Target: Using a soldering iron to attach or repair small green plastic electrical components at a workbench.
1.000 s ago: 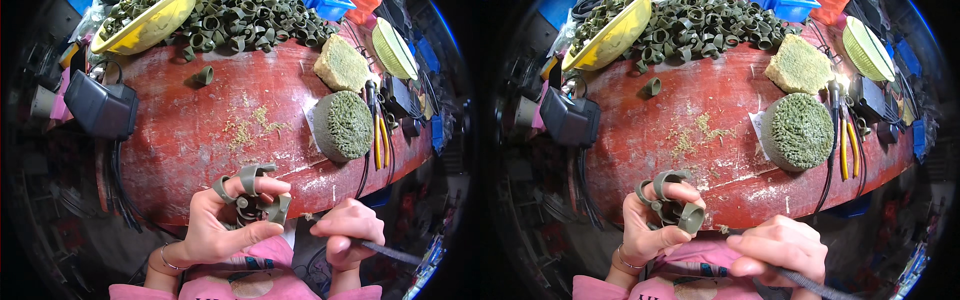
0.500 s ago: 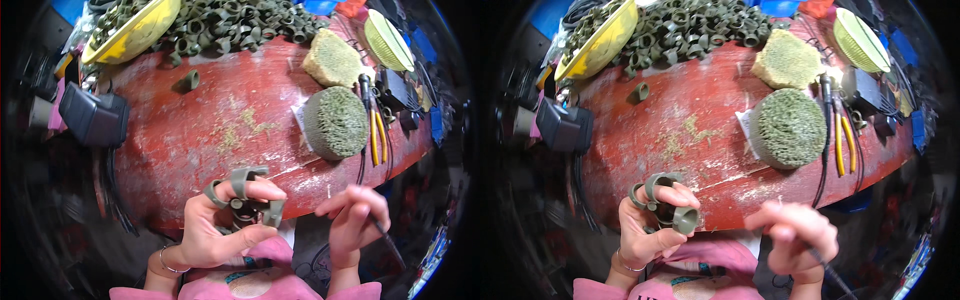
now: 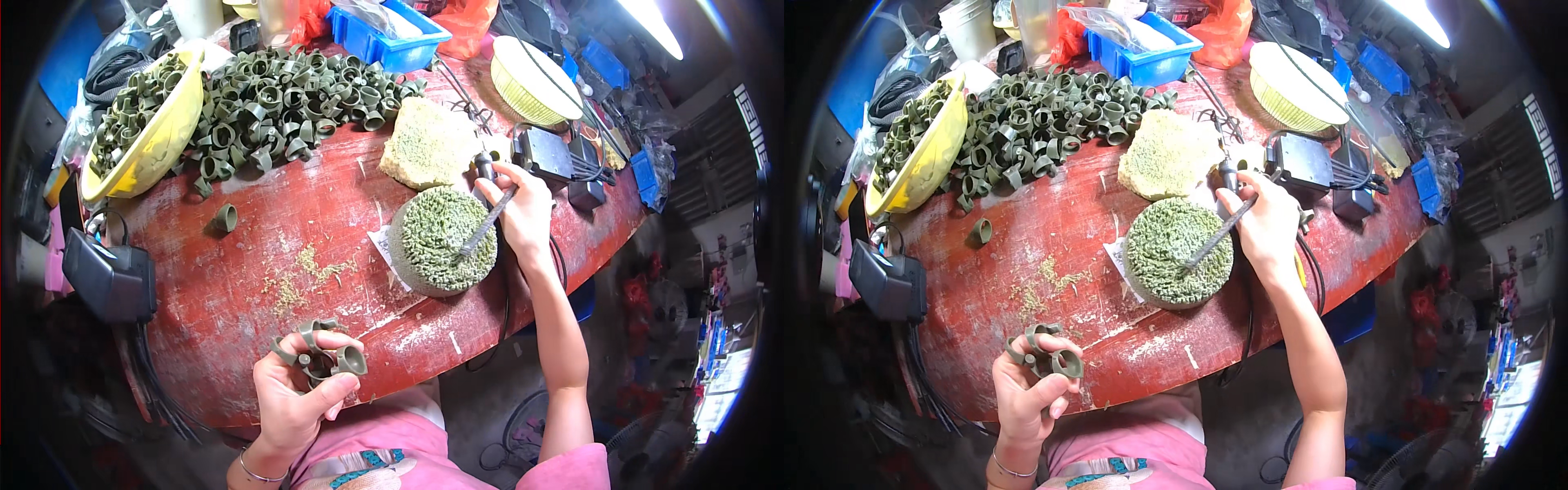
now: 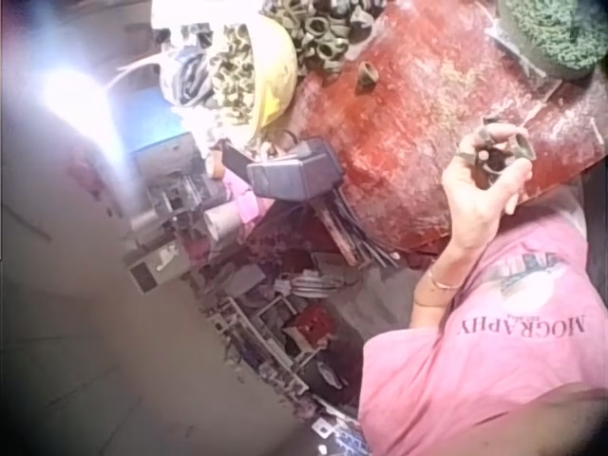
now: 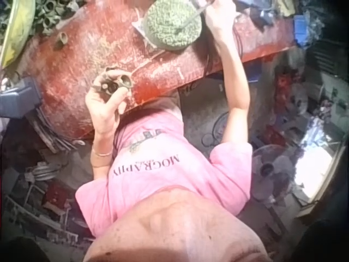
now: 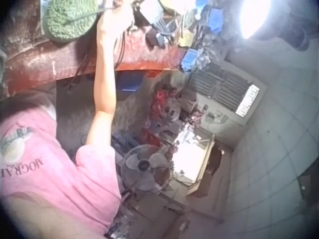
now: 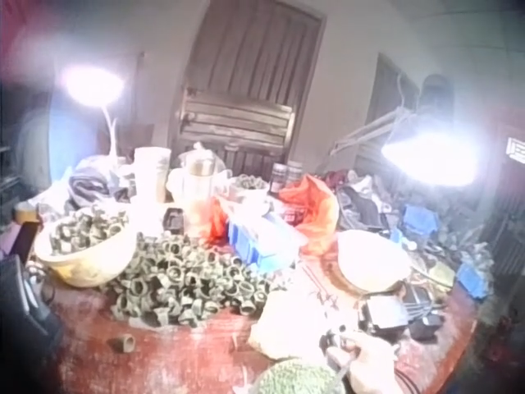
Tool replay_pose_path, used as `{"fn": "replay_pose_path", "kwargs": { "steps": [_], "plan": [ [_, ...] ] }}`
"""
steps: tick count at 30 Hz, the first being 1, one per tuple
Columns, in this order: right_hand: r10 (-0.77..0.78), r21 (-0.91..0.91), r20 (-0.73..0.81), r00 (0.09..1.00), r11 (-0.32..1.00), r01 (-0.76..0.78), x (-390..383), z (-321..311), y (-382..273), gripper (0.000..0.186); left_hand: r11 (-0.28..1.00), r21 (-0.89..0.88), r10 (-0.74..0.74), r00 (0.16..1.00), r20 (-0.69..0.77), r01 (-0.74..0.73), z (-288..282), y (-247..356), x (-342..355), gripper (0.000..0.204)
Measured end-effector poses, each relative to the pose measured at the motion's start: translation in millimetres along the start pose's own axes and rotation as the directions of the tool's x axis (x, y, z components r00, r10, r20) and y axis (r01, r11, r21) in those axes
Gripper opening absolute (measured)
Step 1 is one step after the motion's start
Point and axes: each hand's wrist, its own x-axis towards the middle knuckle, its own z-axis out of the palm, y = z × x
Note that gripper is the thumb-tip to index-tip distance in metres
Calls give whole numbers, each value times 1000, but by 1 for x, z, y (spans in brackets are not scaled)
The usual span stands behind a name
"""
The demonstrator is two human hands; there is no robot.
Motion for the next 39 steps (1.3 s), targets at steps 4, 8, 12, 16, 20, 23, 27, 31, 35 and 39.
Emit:
{"fn": "replay_pose_path", "kwargs": {
  "steps": [4,8,12,16,20,23,27,31,35,39],
  "plan": [
    [32,183,-25,999,983,-26,7,2,6,34,996,-46,81,997,-19,-82,2,-6,2,30],
    [139,377,-125,982,923,-82,-4,-24,-22,31,999,-35,33,996,-83,-36,5,-6,3,36],
    [170,619,-80,982,781,-85,-47,-41,-57,26,999,24,23,998,-56,-21,-2,-9,3,38],
    [199,560,131,971,793,-238,-103,-53,-58,23,999,-29,25,999,-24,-26,-2,-11,6,36],
    [158,241,120,980,953,-183,-139,-52,-54,31,997,-56,50,999,4,-49,0,-14,8,34],
    [54,213,105,993,974,-76,-142,-43,-52,33,997,5,80,997,-2,-80,-3,-16,9,36],
    [4,167,118,993,986,-24,-143,-44,-53,33,987,92,132,991,-1,-131,-1,-15,9,35],
    [36,142,123,992,988,-54,-145,-45,-53,32,989,64,136,990,-20,-135,0,-17,9,35],
    [124,207,169,978,966,-158,-147,-41,-52,32,983,67,172,984,-40,-169,-2,-21,8,38],
    [150,500,231,961,829,-250,-159,-44,-47,36,984,55,172,984,-39,-170,0,-25,10,41]
  ]
}}
